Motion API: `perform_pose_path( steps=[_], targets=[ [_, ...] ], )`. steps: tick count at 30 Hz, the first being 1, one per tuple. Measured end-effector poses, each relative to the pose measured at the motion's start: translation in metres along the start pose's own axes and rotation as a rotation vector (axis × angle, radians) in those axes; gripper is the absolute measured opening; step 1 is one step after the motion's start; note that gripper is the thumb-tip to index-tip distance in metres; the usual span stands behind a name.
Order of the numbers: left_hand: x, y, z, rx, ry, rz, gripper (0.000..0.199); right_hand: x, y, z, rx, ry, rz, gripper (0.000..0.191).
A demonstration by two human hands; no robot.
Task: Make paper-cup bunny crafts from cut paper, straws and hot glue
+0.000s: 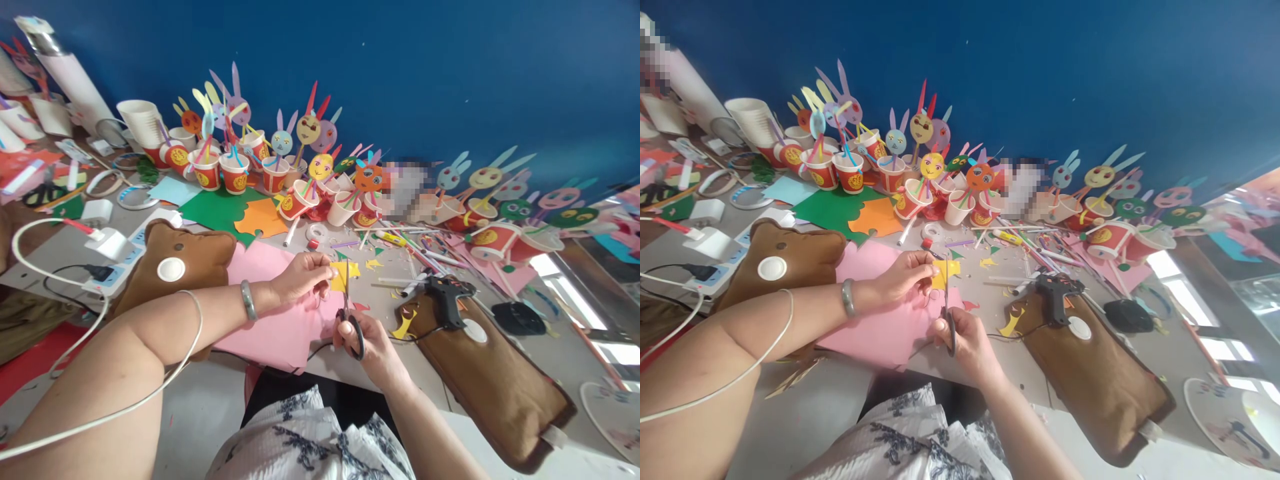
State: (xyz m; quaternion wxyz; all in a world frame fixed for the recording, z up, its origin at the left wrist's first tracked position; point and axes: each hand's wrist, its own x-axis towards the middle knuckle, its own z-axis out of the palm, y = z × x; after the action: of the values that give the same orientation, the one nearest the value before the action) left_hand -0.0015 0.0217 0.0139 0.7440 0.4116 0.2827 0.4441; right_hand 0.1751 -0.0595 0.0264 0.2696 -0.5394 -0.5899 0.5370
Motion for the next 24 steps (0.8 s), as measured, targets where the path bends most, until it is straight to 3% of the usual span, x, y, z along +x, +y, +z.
perform_pose_path(
  steps=[24],
  targets=[
    [0.001, -0.003, -0.003, 0.095, -0.007, -0.003, 0.027, 0.001, 0.009, 0.003, 0.030, 0.017, 0.038, 0.064]
  ],
)
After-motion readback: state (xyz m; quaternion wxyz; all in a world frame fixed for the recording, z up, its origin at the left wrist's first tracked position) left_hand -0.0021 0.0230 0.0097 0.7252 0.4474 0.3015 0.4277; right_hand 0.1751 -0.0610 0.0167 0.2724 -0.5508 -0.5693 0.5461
